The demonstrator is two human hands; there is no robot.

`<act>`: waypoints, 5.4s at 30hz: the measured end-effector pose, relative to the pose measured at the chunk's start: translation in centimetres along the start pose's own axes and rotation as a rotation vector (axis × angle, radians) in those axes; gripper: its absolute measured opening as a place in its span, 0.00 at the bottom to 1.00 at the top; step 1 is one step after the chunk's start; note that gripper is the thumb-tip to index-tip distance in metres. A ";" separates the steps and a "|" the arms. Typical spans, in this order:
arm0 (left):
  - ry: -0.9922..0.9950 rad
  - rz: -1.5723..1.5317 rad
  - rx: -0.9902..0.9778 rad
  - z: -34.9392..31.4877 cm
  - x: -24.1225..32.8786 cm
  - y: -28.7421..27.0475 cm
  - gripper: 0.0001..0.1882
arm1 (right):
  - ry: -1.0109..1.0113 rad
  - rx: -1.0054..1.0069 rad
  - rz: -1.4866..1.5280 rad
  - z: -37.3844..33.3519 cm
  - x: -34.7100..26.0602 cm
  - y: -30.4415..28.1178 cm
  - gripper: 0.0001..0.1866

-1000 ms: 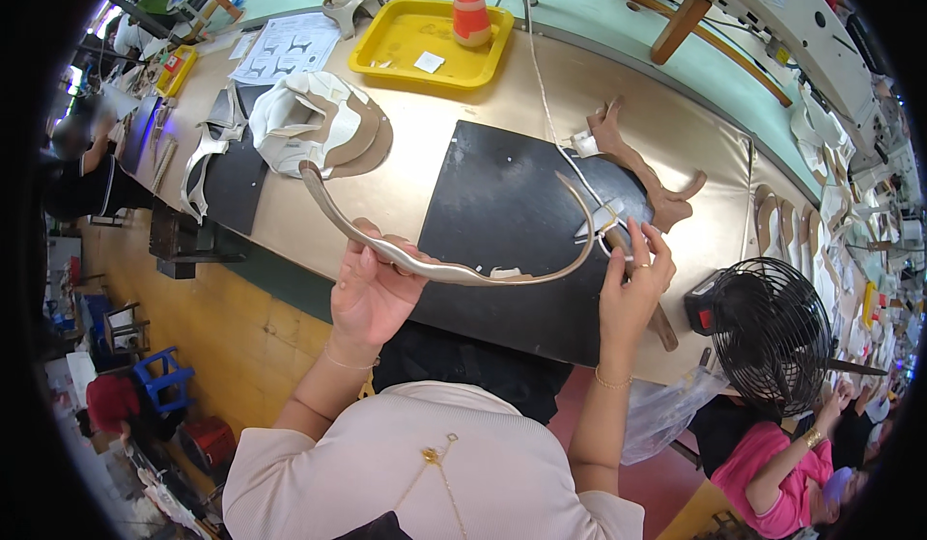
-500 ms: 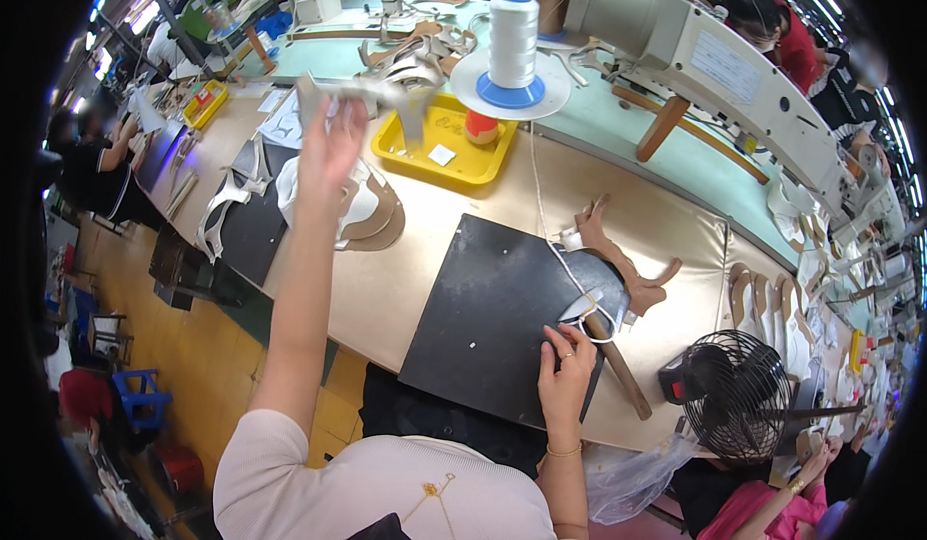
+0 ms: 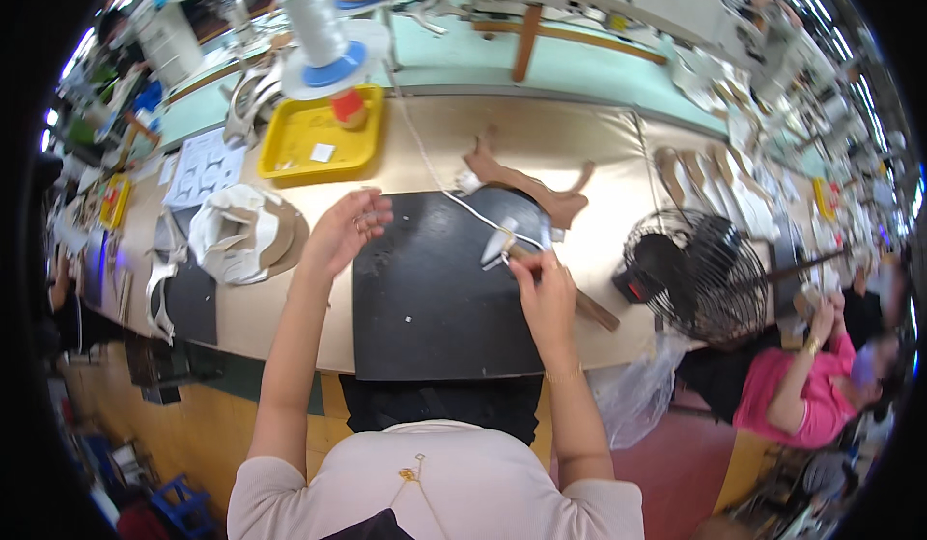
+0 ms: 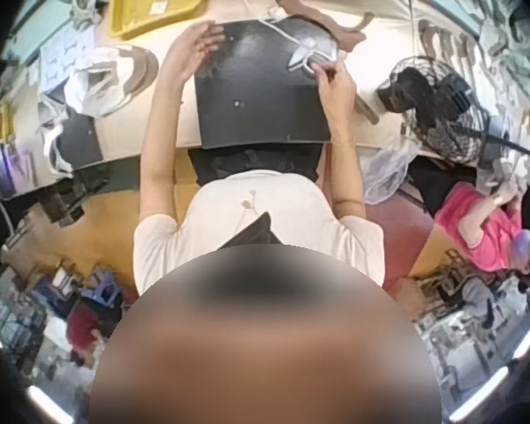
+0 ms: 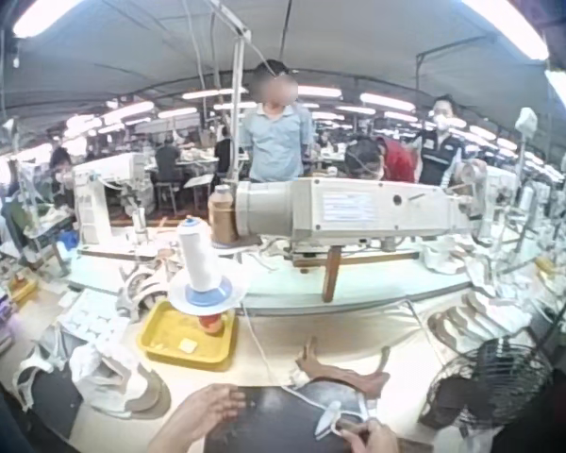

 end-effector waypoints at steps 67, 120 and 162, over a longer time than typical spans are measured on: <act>0.219 0.241 0.246 -16.1 -7.2 0.5 0.19 | -0.120 -0.265 0.264 -1.3 -10.1 -0.3 0.24; 0.276 0.417 0.252 -13.6 -5.7 10.2 0.06 | -0.418 -0.242 0.260 -1.9 -9.6 6.3 0.09; 0.241 -0.238 -0.079 -11.7 -6.4 8.6 0.19 | -0.044 -0.409 0.453 -1.6 -9.3 6.6 0.11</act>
Point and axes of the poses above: each hand's wrist, its own z-axis towards the middle knuckle, its own y-axis out of the palm, x = y × z, the point moved 2 cm from there along z, towards the middle knuckle, and after that the axes turned 9 degrees about -x, right-handed, at the moved point
